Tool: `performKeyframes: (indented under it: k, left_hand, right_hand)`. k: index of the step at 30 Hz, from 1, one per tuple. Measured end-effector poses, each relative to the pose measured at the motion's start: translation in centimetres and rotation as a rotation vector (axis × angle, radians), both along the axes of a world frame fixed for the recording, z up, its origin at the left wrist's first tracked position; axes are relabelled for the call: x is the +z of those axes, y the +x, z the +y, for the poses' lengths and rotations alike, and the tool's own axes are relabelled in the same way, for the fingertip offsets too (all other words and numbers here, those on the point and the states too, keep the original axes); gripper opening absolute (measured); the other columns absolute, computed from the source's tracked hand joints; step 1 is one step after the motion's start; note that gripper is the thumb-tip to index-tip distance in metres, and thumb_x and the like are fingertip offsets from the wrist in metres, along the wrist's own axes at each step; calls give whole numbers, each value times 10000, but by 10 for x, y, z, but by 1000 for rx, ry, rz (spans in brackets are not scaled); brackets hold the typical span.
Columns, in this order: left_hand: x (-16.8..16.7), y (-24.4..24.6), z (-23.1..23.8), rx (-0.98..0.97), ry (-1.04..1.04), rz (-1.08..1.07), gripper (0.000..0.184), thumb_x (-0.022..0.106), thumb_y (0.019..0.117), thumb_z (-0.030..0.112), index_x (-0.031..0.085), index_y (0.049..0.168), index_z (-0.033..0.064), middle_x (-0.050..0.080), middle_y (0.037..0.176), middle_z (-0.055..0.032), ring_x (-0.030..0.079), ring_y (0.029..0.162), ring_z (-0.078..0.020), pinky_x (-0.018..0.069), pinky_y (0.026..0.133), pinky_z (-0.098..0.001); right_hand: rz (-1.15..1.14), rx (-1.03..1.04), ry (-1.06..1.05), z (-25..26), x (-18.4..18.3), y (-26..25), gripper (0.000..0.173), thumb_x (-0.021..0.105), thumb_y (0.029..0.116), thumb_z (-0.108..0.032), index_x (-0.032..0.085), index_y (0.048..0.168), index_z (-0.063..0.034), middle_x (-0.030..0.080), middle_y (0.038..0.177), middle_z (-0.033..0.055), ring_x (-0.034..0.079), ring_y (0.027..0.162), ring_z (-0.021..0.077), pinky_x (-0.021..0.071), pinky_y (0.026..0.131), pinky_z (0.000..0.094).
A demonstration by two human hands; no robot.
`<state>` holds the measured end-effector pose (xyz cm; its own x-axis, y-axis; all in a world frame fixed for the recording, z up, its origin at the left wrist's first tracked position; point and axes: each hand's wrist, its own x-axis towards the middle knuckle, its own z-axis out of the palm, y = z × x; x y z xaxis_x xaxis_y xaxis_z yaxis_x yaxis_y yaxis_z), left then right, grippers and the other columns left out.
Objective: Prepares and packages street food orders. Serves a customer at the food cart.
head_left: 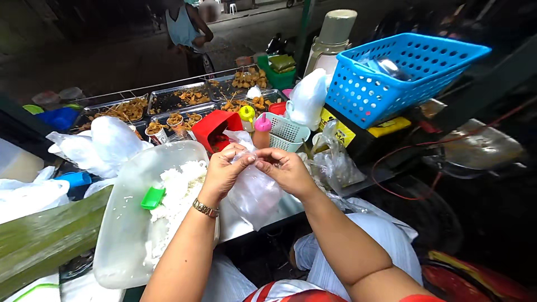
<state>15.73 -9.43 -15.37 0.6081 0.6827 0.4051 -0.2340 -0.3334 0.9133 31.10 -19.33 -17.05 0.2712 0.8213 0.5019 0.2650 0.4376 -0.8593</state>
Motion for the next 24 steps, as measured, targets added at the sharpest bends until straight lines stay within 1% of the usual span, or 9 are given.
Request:
performKeyframes:
  k: [3, 7, 10, 13, 16, 19, 20, 22, 24]
  left_hand:
    - [-1, 2, 0, -5, 15, 9, 185, 710, 887, 33, 695, 729, 127, 660, 917, 56, 612, 831, -16, 533, 733, -184]
    - [-2, -1, 2, -141, -34, -4, 311, 768, 868, 189, 623, 593, 175, 643, 875, 89, 574, 786, 10, 474, 657, -157]
    - [2, -8, 5, -303, -113, -54, 289, 832, 827, 354, 688, 629, 200, 687, 890, 87, 625, 810, 6, 528, 693, -164]
    - [6, -13, 3, -352, -247, -150, 161, 808, 861, 298, 721, 758, 210, 689, 754, 66, 638, 664, 13, 549, 616, -159]
    - [16, -19, 3, -302, -250, -168, 35, 724, 925, 188, 711, 925, 220, 680, 754, 70, 630, 644, 17, 553, 615, -156]
    - [16, -20, 11, -45, 28, 20, 283, 562, 991, 158, 729, 763, 159, 675, 805, 85, 609, 733, 14, 517, 666, -165]
    - [14, -17, 13, 56, 167, 136, 309, 528, 1009, 132, 731, 778, 99, 659, 832, 54, 596, 784, -14, 503, 716, -201]
    - [9, -9, 13, 192, 270, 363, 299, 489, 1058, 149, 754, 1087, 13, 669, 1008, -58, 607, 922, -109, 494, 821, -315]
    - [4, 0, 14, 210, 111, 500, 416, 372, 1085, 161, 610, 1399, 28, 630, 1353, -151, 606, 1184, -219, 471, 986, -445]
  right_hand:
    - [56, -35, 15, 0, 1, -1, 48, 734, 907, -66, 749, 941, -34, 704, 887, -1, 660, 816, 23, 571, 775, 202]
    - [213, -30, 46, 0, -3, -1, 44, 704, 924, -40, 741, 944, -49, 705, 896, -20, 659, 824, 25, 575, 785, 218]
    - [621, 184, 62, -4, 2, 6, 230, 524, 1021, -35, 723, 945, -120, 727, 871, -27, 679, 812, 44, 581, 807, 249]
    - [783, 375, 2, -8, 8, 12, 256, 464, 1070, -175, 692, 957, -198, 626, 668, -69, 578, 570, -9, 522, 579, 165]
    - [427, 391, 36, -6, 9, 29, 265, 547, 919, -43, 633, 1104, -213, 688, 792, -95, 631, 689, -21, 552, 685, 180]
    - [-155, 35, -15, -1, 17, 40, 202, 565, 883, 15, 750, 871, -65, 622, 864, -26, 575, 813, 31, 496, 722, 202]
    - [-314, -73, -83, 3, 22, 40, 234, 557, 928, 1, 784, 916, -55, 621, 891, 24, 575, 844, 90, 489, 739, 266]
    - [-443, -149, -220, 13, 29, 38, 302, 513, 1003, -26, 773, 1155, -51, 633, 1023, 131, 595, 941, 219, 503, 805, 396]
    - [-374, -79, -347, 31, 23, 38, 390, 454, 1026, -24, 682, 1342, -60, 627, 1202, 208, 587, 1102, 303, 484, 931, 481]
